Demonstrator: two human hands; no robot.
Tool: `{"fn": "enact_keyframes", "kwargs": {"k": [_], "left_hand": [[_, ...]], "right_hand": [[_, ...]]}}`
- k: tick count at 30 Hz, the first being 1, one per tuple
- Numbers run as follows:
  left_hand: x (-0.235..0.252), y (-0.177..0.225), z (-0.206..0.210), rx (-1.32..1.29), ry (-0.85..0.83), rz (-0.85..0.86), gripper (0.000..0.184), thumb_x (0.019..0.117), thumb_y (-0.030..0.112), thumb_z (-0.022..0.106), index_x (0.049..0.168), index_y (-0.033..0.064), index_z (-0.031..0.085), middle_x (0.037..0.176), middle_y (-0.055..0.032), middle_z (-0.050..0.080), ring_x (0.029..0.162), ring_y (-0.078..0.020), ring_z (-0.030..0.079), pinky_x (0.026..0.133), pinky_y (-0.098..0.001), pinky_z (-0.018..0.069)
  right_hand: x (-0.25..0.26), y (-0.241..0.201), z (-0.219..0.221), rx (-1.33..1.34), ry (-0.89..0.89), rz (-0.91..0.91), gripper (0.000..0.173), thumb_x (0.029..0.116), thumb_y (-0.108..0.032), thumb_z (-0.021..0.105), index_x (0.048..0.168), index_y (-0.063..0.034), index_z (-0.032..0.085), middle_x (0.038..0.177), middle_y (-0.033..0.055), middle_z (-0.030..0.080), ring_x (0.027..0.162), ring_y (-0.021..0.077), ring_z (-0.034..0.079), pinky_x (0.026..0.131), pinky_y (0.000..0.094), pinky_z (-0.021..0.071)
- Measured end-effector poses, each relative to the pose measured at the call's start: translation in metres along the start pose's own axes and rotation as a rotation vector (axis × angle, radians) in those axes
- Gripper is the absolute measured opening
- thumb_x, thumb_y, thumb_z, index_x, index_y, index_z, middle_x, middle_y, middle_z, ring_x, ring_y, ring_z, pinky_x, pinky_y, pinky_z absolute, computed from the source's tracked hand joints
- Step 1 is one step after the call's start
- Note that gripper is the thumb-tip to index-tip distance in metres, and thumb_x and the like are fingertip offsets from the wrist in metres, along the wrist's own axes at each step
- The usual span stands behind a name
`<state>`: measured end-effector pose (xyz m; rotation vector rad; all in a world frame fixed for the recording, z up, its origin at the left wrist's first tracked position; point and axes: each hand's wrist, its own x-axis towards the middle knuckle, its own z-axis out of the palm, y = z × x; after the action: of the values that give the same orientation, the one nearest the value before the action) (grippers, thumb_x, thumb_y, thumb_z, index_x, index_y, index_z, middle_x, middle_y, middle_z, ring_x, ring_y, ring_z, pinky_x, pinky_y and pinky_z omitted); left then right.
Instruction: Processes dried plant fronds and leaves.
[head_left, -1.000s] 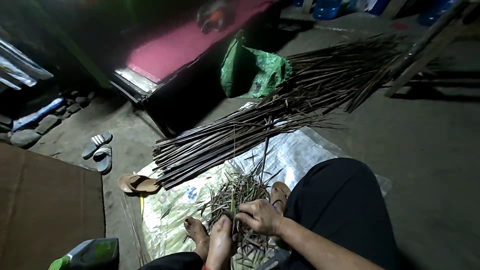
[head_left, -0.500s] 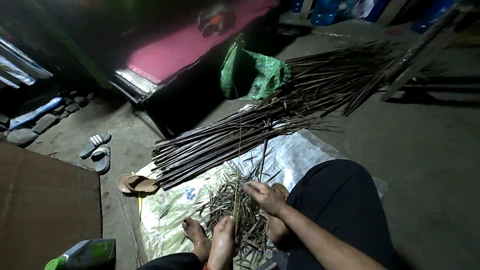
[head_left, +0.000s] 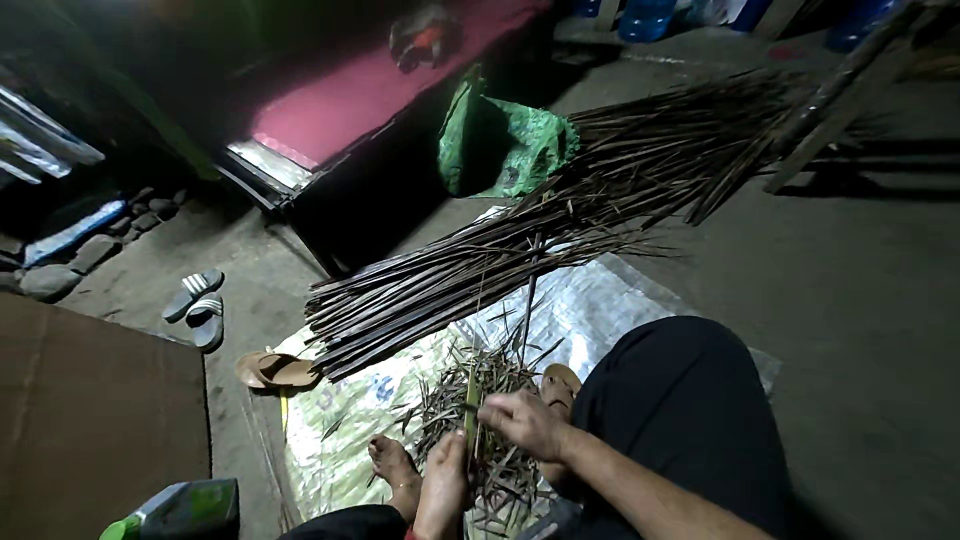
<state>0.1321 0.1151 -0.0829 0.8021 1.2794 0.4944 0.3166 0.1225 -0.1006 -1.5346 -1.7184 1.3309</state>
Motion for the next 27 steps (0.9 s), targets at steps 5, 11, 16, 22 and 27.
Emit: {"fn": "enact_keyframes", "kwargs": {"k": [5,11,16,22,27], "left_hand": [[0.002,0.001,-0.004,-0.059,0.018,0.006,0.038,0.1127,0.019,0.03,0.086,0.0101,0.056,0.055,0.0053,0.046,0.04,-0.0026,0.039,0.039,-0.0174,0.0345],[-0.003,0.005,-0.001,-0.034,0.0,-0.027,0.038,0.1135,0.021,0.031,0.089,0.0072,0.055,0.057,0.0038,0.045,0.041,-0.0038,0.037,0.038,-0.0179,0.033],[-0.007,0.006,-0.001,-0.045,-0.033,-0.021,0.035,0.113,0.018,0.032,0.091,0.0069,0.056,0.057,0.004,0.044,0.041,-0.0036,0.037,0.039,-0.0181,0.0337],[-0.006,0.005,-0.001,-0.044,-0.023,-0.006,0.036,0.1131,0.019,0.032,0.09,0.0067,0.057,0.057,0.0039,0.046,0.042,-0.0031,0.039,0.04,-0.0177,0.0343],[-0.005,0.004,-0.003,-0.022,-0.014,0.0,0.035,0.1127,0.019,0.031,0.091,0.0078,0.057,0.059,0.0047,0.046,0.043,-0.0032,0.038,0.041,-0.0184,0.0341]], "right_hand": [[-0.006,-0.006,0.015,-0.287,-0.04,-0.192,0.055,0.1075,-0.044,0.043,0.09,0.002,0.067,0.076,0.0187,0.066,0.075,0.0364,0.069,0.068,0.057,0.0519],[0.011,0.014,-0.007,-0.333,0.078,0.026,0.053,0.1084,-0.042,0.042,0.1,0.0026,0.069,0.089,0.0216,0.071,0.088,0.0393,0.071,0.078,0.0602,0.0524],[0.018,0.016,-0.014,-0.254,0.162,0.172,0.055,0.1094,-0.044,0.039,0.097,0.0024,0.066,0.084,0.0192,0.066,0.085,0.0358,0.068,0.078,0.0572,0.0507],[0.0,0.003,-0.004,-0.164,0.012,-0.033,0.052,0.1078,-0.039,0.043,0.095,0.0054,0.068,0.08,0.0209,0.066,0.079,0.0365,0.067,0.074,0.0581,0.051],[0.002,0.007,0.009,-0.205,0.003,-0.14,0.056,0.1073,-0.043,0.041,0.088,0.003,0.066,0.074,0.0181,0.064,0.074,0.0348,0.067,0.068,0.0564,0.05]]}}
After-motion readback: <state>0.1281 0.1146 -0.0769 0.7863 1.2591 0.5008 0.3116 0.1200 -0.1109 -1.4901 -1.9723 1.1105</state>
